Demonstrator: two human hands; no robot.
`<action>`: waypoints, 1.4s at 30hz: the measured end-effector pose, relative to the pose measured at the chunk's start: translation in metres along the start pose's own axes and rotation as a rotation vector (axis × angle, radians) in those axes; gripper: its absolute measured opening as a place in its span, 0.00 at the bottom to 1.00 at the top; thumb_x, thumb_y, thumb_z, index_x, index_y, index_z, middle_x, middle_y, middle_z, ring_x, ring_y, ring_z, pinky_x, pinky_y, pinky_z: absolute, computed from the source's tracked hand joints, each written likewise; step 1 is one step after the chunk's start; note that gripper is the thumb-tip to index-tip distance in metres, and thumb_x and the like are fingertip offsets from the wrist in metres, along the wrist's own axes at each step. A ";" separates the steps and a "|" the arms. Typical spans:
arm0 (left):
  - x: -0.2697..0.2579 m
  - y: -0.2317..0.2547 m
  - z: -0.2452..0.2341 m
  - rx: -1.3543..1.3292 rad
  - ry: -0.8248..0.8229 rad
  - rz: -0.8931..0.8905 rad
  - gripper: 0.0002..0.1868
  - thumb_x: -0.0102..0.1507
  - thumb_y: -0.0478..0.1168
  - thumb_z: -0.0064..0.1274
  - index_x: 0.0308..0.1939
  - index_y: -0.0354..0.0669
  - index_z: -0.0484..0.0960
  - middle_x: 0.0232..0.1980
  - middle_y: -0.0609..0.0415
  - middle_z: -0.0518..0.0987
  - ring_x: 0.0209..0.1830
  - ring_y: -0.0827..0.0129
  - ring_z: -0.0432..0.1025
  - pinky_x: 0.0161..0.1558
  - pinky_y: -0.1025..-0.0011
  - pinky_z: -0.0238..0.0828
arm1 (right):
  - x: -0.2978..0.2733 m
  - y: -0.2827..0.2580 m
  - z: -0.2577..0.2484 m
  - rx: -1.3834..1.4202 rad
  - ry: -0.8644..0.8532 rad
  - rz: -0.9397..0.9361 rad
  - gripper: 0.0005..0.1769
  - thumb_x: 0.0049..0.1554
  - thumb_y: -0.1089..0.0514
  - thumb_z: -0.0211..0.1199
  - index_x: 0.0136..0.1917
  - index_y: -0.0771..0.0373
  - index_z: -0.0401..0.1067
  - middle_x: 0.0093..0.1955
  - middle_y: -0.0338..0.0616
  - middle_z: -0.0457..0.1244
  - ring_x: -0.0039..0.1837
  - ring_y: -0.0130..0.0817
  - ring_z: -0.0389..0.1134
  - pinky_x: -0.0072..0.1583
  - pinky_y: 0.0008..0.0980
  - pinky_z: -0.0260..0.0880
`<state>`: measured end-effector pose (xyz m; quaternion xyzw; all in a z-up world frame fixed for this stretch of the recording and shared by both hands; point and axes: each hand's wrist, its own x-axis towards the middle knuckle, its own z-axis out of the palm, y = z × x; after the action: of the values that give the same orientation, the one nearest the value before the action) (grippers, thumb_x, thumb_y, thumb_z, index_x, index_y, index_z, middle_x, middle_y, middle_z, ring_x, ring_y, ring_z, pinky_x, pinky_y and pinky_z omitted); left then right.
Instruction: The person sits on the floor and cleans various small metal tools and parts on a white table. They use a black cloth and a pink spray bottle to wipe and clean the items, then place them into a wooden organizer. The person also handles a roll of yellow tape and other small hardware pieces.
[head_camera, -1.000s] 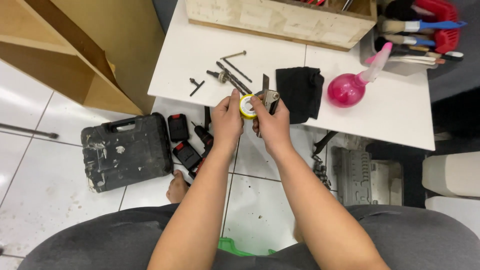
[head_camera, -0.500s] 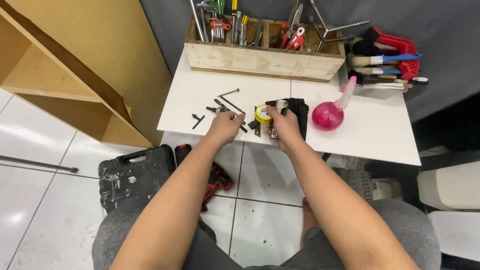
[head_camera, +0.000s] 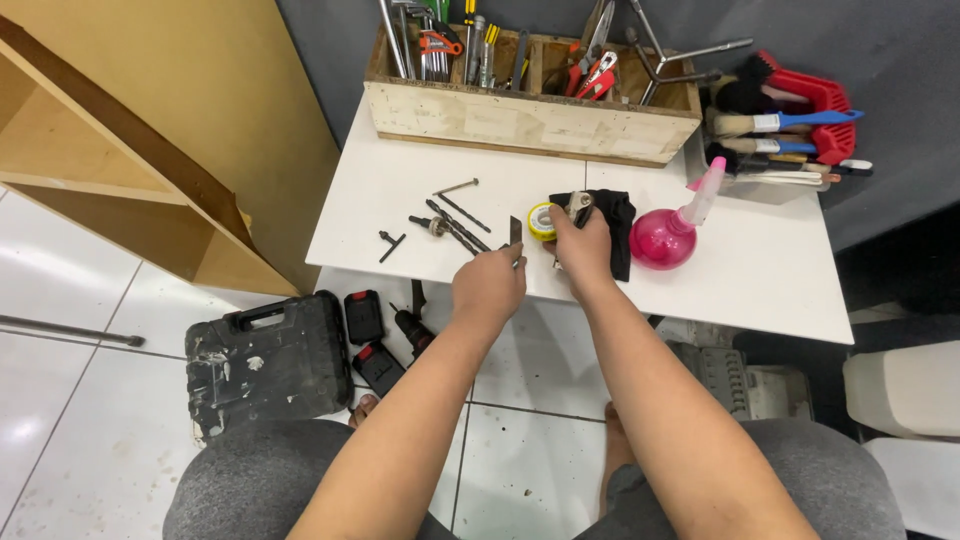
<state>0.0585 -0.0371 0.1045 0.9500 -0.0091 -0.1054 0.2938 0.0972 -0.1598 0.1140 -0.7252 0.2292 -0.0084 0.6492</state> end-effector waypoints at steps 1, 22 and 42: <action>-0.001 0.002 -0.005 0.042 0.007 -0.016 0.20 0.69 0.42 0.44 0.64 0.50 0.78 0.51 0.46 0.84 0.49 0.56 0.80 0.47 0.61 0.80 | 0.008 0.005 0.000 -0.080 -0.025 -0.015 0.41 0.60 0.51 0.64 0.74 0.77 0.51 0.71 0.70 0.55 0.66 0.54 0.67 0.53 0.36 0.79; 0.020 -0.037 -0.026 -0.111 0.252 -0.062 0.17 0.71 0.48 0.42 0.57 0.48 0.83 0.44 0.50 0.85 0.44 0.61 0.80 0.47 0.65 0.79 | 0.025 0.003 0.004 -0.710 -0.167 -0.126 0.40 0.63 0.45 0.53 0.74 0.80 0.52 0.70 0.72 0.57 0.72 0.58 0.60 0.66 0.53 0.67; 0.044 -0.091 -0.016 0.170 0.256 0.243 0.13 0.70 0.51 0.48 0.53 0.53 0.79 0.44 0.57 0.81 0.49 0.64 0.77 0.54 0.65 0.71 | 0.019 0.003 0.003 -0.886 -0.032 -0.347 0.24 0.63 0.50 0.59 0.65 0.71 0.71 0.53 0.57 0.67 0.58 0.47 0.71 0.54 0.40 0.75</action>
<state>0.1007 0.0432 0.0580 0.9690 -0.0950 0.0536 0.2218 0.1138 -0.1635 0.1050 -0.9599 0.0764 -0.0070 0.2698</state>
